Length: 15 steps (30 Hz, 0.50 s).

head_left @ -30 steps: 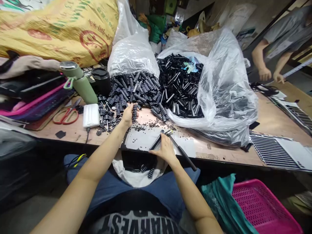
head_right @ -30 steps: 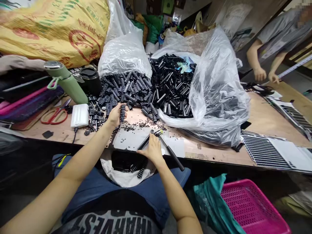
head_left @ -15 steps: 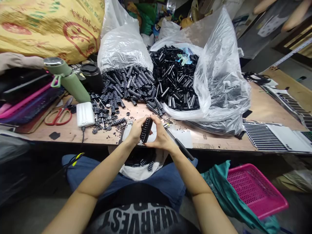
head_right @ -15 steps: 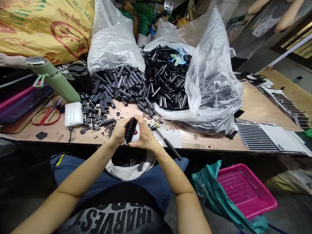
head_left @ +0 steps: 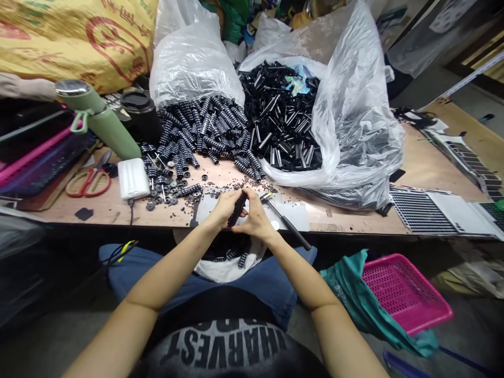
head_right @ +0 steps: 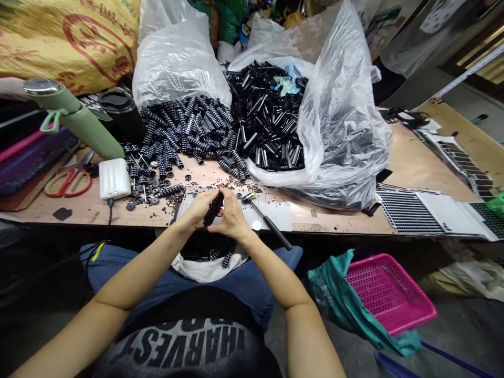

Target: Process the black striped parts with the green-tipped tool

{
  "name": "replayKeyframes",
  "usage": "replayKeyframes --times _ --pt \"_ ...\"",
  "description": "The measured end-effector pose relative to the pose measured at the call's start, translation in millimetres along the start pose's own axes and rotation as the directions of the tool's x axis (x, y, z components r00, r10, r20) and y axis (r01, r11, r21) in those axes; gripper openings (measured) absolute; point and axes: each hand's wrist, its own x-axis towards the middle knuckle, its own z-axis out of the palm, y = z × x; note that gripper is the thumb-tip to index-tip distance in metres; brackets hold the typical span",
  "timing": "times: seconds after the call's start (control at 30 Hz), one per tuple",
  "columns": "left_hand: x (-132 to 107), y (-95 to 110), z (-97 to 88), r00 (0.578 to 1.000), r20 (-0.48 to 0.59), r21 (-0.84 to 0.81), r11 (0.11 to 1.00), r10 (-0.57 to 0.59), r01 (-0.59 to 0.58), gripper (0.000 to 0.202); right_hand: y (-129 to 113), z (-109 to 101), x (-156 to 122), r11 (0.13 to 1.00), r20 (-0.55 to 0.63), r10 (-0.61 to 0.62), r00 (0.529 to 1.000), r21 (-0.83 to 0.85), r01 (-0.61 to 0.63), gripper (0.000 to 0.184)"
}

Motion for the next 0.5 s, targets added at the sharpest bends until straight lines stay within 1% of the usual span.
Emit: replayKeyframes --times 0.03,0.07,0.1,0.13,0.17,0.2,0.23,0.27,0.3,0.37,0.4,0.43,0.47,0.5 --pt "1.3 -8.9 -0.7 0.995 -0.013 0.111 0.989 0.097 -0.095 0.037 3.0 5.9 -2.5 0.999 -0.017 0.025 1.000 -0.030 -0.026 0.107" --pt "2.3 -18.9 -1.6 0.975 -0.013 0.254 0.944 0.220 -0.210 0.037 6.3 11.8 -5.4 0.996 -0.037 0.054 0.998 -0.064 -0.057 0.104" --pt "3.2 -29.5 -2.7 0.938 0.012 0.411 0.854 0.345 -0.319 0.038 9.8 17.1 -8.9 0.991 -0.052 0.084 0.995 -0.102 -0.089 0.099" --pt "4.1 -39.9 -4.3 0.893 0.068 0.556 0.727 0.444 -0.404 0.041 13.5 20.9 -13.1 0.983 -0.056 0.112 0.992 -0.143 -0.119 0.093" --pt "5.1 -49.7 -6.4 0.853 0.148 0.668 0.586 0.501 -0.460 0.043 17.6 22.3 -18.2 0.972 -0.045 0.135 0.990 -0.187 -0.141 0.089" --pt "6.2 -58.1 -9.3 0.822 0.236 0.739 0.453 0.518 -0.498 0.044 22.1 20.8 -24.1 0.957 -0.028 0.160 0.987 -0.240 -0.162 0.086" --pt "7.4 -64.7 -12.9 0.796 0.322 0.777 0.338 0.512 -0.531 0.043 27.1 15.8 -30.9 0.931 -0.025 0.199 0.980 -0.306 -0.197 0.083" --pt "8.5 -69.3 -17.2 0.771 0.401 0.793 0.235 0.495 -0.563 0.041 32.5 7.6 -38.3 0.887 -0.047 0.256 0.965 -0.385 -0.254 0.079" --pt "9.5 -72.0 -21.7 0.743 0.467 0.796 0.138 0.479 -0.589 0.040 38.0 -3.3 -45.8 0.819 -0.094 0.328 0.940 -0.468 -0.333 0.071" --pt "10.0 -73.0 -30.3 0.697 0.546 0.798 -0.034 0.465 -0.602 0.040 46.8 -29.2 -59.8 0.631 -0.197 0.474 0.858 -0.604 -0.487 0.044" --pt "9.5 -72.0 -33.6 0.685 0.560 0.802 -0.098 0.465 -0.589 0.041 48.9 -41.8 -65.3 0.553 -0.219 0.533 0.817 -0.641 -0.532 0.032" --pt "8.5 -70.6 -35.9 0.683 0.562 0.810 -0.142 0.467 -0.569 0.041 48.7 -52.5 -69.5 0.513 -0.210 0.581 0.786 -0.655 -0.555 0.025" --pt "7.1 -69.0 -37.2 0.686 0.557 0.818 -0.166 0.467 -0.551 0.042 45.9 -60.6 -72.3 0.515 -0.180 0.617 0.766 -0.644 -0.566 0.024" --pt "5.6 -67.5 -37.5 0.694 0.550 0.825 -0.175 0.465 -0.537 0.042 40.9 -65.5 -73.9 0.543 -0.154 0.637 0.756 -0.606 -0.581 0.025"
